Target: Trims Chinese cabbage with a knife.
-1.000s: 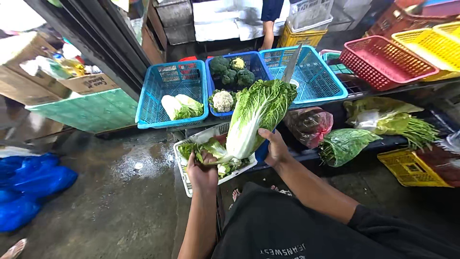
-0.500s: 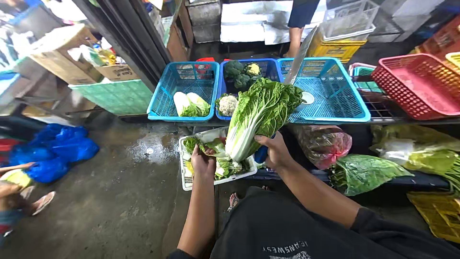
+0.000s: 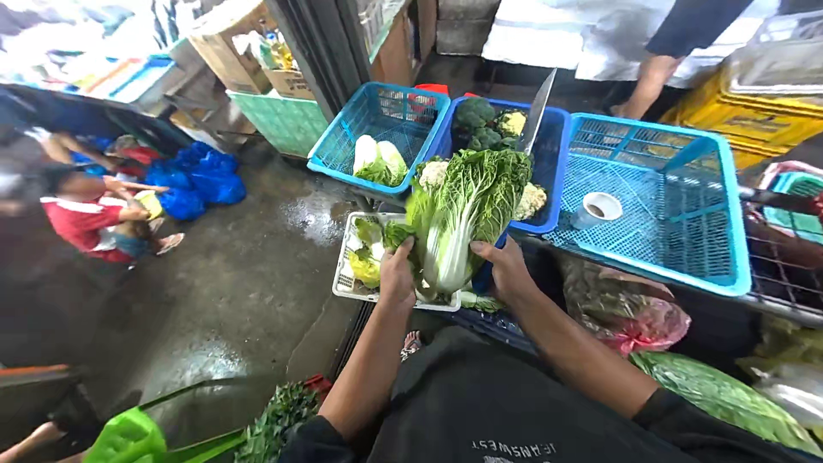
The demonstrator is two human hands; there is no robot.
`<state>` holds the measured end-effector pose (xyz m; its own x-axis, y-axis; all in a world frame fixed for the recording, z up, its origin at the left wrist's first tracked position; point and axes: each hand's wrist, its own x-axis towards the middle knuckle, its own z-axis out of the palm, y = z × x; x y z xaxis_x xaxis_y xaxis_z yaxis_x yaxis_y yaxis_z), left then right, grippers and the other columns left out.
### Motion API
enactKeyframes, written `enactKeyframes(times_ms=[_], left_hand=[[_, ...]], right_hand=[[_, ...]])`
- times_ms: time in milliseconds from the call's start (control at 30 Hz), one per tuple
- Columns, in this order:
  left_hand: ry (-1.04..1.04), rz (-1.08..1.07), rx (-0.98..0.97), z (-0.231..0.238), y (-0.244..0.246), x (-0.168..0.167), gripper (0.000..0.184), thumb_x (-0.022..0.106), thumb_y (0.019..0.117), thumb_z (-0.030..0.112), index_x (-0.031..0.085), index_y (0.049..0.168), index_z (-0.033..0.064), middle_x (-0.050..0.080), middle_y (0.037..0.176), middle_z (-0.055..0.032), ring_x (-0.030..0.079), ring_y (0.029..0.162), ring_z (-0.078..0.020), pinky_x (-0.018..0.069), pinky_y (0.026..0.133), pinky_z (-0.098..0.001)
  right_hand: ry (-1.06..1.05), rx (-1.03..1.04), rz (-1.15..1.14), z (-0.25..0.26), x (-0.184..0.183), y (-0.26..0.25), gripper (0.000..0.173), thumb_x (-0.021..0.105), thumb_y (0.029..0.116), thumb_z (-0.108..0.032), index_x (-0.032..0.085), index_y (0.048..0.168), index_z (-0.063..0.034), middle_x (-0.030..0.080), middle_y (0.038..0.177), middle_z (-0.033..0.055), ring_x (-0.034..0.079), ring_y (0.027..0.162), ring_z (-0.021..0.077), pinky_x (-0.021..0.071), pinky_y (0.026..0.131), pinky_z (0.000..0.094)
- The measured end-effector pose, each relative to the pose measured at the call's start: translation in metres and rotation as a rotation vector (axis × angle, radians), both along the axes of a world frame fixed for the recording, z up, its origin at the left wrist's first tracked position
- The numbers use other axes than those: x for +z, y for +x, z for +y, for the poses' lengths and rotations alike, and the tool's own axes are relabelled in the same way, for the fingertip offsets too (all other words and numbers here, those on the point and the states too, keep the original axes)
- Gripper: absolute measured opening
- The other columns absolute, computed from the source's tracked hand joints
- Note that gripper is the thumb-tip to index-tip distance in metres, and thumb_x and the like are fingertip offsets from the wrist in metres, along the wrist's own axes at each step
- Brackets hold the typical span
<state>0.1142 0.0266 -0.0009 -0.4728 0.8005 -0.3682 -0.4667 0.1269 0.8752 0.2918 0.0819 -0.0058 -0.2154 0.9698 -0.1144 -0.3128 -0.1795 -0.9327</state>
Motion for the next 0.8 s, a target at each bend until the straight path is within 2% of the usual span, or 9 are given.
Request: enactKeyframes(times_ms=[67,133,200,333,433,533,633,733,800], left_hand=[[0.014,-0.074,0.031,-0.006,-0.005,-0.002,0.031,0.054,0.1072,0.023,0.058,0.126,-0.0012,0.071,0.107,-0.0173,0.071,0.098,-0.0262,0.0604,0.087,-0.0455],[-0.003,-0.078,-0.114,-0.014,-0.008,-0.002,0.04,0.05,0.1085,0.033,0.057,0.13,0.0001,0.071,0.113,-0.0169,0.071,0.102,-0.0261,0.0604,0.089,-0.0462],[-0.022,-0.062,-0.206,-0.018,-0.004,0.005,0.039,0.045,0.1096,0.034,0.058,0.128,0.002,0.071,0.11,-0.0141,0.07,0.1,-0.0225,0.0599,0.088,-0.0433],[0.017,-0.013,-0.046,-0.012,-0.005,0.017,0.029,0.046,0.11,0.021,0.062,0.117,-0.0023,0.072,0.098,-0.0145,0.072,0.09,-0.0209,0.0614,0.083,-0.0404],[0.12,0.06,0.068,-0.008,-0.028,0.02,0.024,0.046,0.1093,0.015,0.063,0.115,-0.002,0.072,0.095,-0.0128,0.072,0.088,-0.0196,0.0615,0.082,-0.0398],[0.294,0.195,0.166,0.0,-0.059,0.023,0.015,0.05,0.1037,0.005,0.064,0.106,-0.0008,0.071,0.089,-0.0055,0.07,0.084,-0.0118,0.0612,0.081,-0.0335],[0.471,0.295,0.166,0.012,-0.081,0.023,0.013,0.052,0.098,0.002,0.065,0.099,0.0039,0.071,0.084,0.0035,0.068,0.082,-0.0044,0.0594,0.08,-0.0275],[0.602,0.47,0.102,0.014,-0.088,0.026,0.015,0.058,0.0967,0.004,0.065,0.109,0.0046,0.072,0.095,0.0096,0.068,0.091,0.0009,0.0587,0.085,-0.0239],[0.704,0.643,0.034,0.012,-0.091,0.025,0.022,0.063,0.0994,0.018,0.065,0.117,0.0056,0.071,0.108,0.0089,0.067,0.102,0.0005,0.0584,0.091,-0.0247]], right_hand=[[-0.007,0.034,0.035,0.004,0.001,0.001,0.077,0.088,0.0694,-0.038,0.054,0.128,-0.0015,0.071,0.103,0.0081,0.072,0.094,0.0161,0.063,0.084,0.0359],[-0.024,0.096,0.085,0.007,0.004,0.001,0.075,0.088,0.0702,-0.038,0.054,0.127,-0.0025,0.072,0.101,0.0077,0.073,0.09,0.0165,0.0637,0.082,0.0367],[-0.035,0.178,0.126,0.009,0.007,-0.002,0.072,0.088,0.0716,-0.04,0.054,0.125,-0.0041,0.073,0.097,0.0061,0.073,0.087,0.0158,0.0639,0.08,0.0361],[0.041,0.207,0.012,0.02,0.013,-0.017,0.059,0.084,0.0769,-0.035,0.059,0.12,-0.0034,0.073,0.096,0.006,0.073,0.087,0.0152,0.0635,0.081,0.035],[0.038,0.11,-0.164,0.022,0.026,-0.041,0.047,0.083,0.0808,-0.026,0.061,0.114,-0.0019,0.071,0.09,0.0086,0.072,0.079,0.0185,0.0637,0.073,0.0362],[0.024,0.049,-0.208,0.018,0.031,-0.066,0.038,0.081,0.0864,-0.018,0.058,0.11,0.002,0.072,0.091,0.0126,0.073,0.078,0.0239,0.0656,0.07,0.0407],[0.062,0.046,-0.132,0.012,0.025,-0.098,0.037,0.082,0.0841,-0.02,0.06,0.105,-0.0001,0.069,0.086,0.0063,0.07,0.073,0.017,0.0638,0.069,0.0351],[0.029,0.011,-0.108,0.014,0.021,-0.129,0.04,0.084,0.08,-0.028,0.059,0.1,-0.003,0.064,0.078,0.0013,0.064,0.068,0.0115,0.0592,0.067,0.0306],[0.0,0.0,-0.095,0.015,0.022,-0.143,0.045,0.083,0.0799,-0.032,0.059,0.103,-0.0024,0.065,0.08,0.0024,0.066,0.071,0.0114,0.0599,0.07,0.0308]])
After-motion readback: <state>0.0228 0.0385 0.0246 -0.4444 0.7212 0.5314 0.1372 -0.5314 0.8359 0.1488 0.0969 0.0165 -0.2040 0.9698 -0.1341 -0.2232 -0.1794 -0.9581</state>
